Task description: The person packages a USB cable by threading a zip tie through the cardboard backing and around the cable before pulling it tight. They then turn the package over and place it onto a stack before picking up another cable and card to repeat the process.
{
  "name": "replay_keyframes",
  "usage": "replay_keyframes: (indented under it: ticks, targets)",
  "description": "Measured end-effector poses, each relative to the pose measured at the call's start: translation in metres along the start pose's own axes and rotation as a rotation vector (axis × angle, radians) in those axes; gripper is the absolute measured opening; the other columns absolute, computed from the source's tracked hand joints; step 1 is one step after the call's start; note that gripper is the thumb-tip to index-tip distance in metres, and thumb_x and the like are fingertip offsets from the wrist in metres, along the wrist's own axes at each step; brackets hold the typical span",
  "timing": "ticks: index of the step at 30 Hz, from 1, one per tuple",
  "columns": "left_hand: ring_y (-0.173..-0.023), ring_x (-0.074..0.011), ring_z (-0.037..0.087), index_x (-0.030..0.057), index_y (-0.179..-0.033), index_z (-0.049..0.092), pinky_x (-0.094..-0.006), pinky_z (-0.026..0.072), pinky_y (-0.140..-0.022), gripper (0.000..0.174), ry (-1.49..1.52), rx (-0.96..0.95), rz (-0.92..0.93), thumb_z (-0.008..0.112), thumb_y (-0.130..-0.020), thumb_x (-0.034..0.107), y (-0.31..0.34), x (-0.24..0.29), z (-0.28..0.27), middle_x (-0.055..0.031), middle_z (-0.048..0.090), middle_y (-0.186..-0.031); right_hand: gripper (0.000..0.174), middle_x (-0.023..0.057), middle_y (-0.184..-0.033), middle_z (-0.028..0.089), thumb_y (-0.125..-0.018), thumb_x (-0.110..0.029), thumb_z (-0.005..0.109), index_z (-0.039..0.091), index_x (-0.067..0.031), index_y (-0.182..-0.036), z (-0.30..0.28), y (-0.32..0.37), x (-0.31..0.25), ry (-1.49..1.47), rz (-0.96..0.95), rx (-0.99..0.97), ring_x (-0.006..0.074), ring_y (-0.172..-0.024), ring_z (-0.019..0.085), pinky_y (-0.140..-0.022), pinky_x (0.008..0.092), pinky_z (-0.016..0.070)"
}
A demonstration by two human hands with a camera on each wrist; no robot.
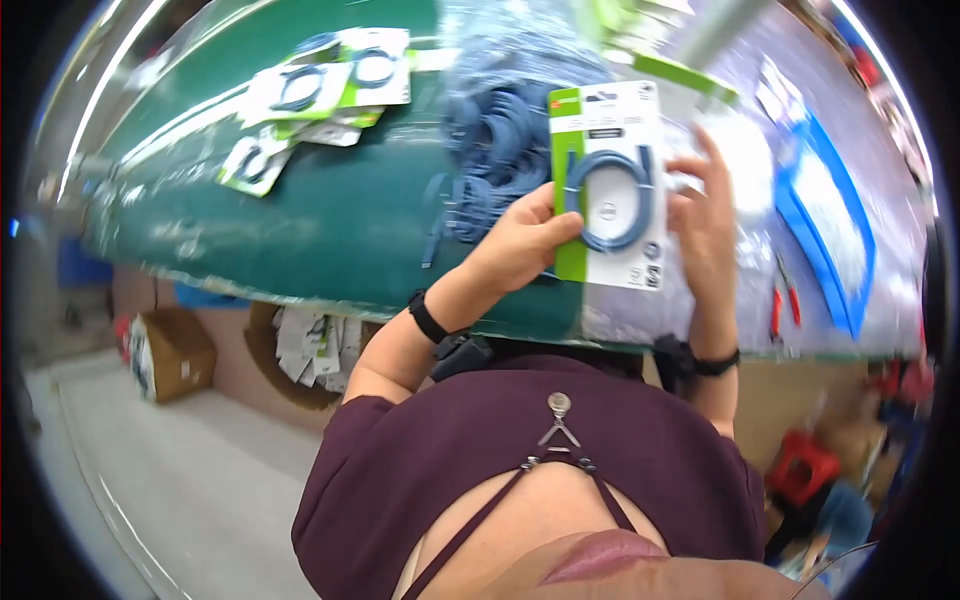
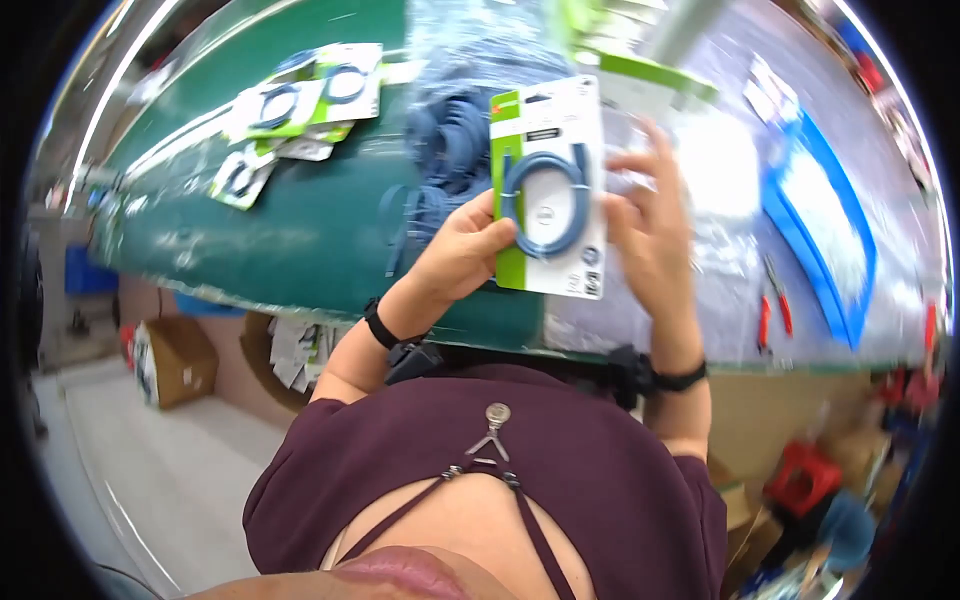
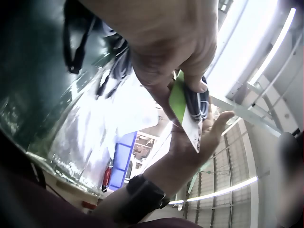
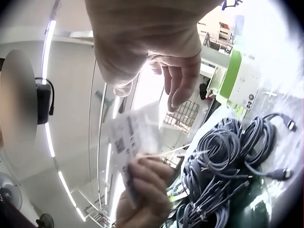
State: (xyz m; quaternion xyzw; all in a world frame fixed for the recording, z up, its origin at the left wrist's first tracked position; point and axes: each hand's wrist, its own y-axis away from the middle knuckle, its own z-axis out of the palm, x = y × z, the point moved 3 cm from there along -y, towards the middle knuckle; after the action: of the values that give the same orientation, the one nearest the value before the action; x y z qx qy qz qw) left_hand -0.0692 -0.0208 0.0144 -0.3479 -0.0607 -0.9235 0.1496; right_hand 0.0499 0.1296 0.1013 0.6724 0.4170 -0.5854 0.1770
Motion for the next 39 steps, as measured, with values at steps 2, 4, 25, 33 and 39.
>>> replay_keyframes:
  ticks: [2, 4, 25, 33, 39]
  targets:
    - [-0.102, -0.0130, 0.058, 0.0054, -0.129, 0.046, -0.0291, 0.0488, -0.088, 0.038, -0.143, 0.067, 0.038, 0.059, -0.095, 0.016, 0.010, 0.038, 0.001, -0.0042, 0.059, -0.113, 0.062, 0.0070, -0.104, 0.055, -0.091, -0.019, 0.061, 0.033, -0.0079, -0.145, -0.013, -0.001, 0.010, -0.180, 0.009, 0.003, 0.0074, -0.070, 0.054, -0.059, 0.0198, 0.0463]
    - [-0.082, -0.0090, 0.056, 0.0037, -0.119, 0.050, -0.0225, 0.0473, -0.072, 0.029, -0.434, 0.355, 0.366, 0.060, -0.094, 0.015, 0.017, 0.090, -0.005, -0.0008, 0.060, -0.098, 0.059, 0.0064, -0.102, 0.055, -0.091, -0.016, 0.061, 0.034, -0.0074, -0.144, -0.015, 0.003, 0.027, -0.147, 0.042, -0.072, 0.0074, -0.069, 0.054, -0.059, 0.0197, 0.0467]
    - [-0.085, -0.0217, 0.067, -0.0040, -0.111, 0.055, -0.0331, 0.0552, -0.078, 0.022, -0.651, 0.387, 0.259, 0.057, -0.094, 0.010, -0.037, 0.122, -0.083, -0.0118, 0.065, -0.094, 0.014, 0.0131, -0.088, 0.065, -0.084, -0.009, 0.065, 0.064, -0.0026, -0.097, -0.046, -0.055, 0.103, 0.625, -0.316, 0.055, 0.0322, -0.079, 0.063, -0.070, 0.0356, 0.0493]
    - [-0.073, -0.0104, 0.062, 0.0000, -0.096, 0.064, -0.0233, 0.0489, -0.067, 0.010, -1.389, 0.155, 0.210, 0.062, -0.088, 0.006, -0.056, 0.084, -0.009, -0.0044, 0.065, -0.080, 0.029, 0.0053, -0.091, 0.056, -0.064, -0.016, 0.073, 0.057, -0.0104, -0.088, -0.032, -0.165, 0.100, 0.859, -0.913, 0.516, 0.0264, -0.097, 0.052, -0.079, 0.0418, 0.0416]
    - [-0.079, -0.0167, 0.064, 0.0050, -0.099, 0.066, -0.0253, 0.0504, -0.072, 0.010, -1.728, 0.207, 0.398, 0.061, -0.092, 0.010, -0.054, 0.082, -0.008, -0.0056, 0.067, -0.090, 0.047, 0.0048, -0.106, 0.053, -0.058, -0.025, 0.077, 0.058, -0.0121, -0.099, -0.039, -0.173, 0.110, 1.194, -0.488, 0.098, 0.0241, -0.104, 0.048, -0.087, 0.0407, 0.0390]
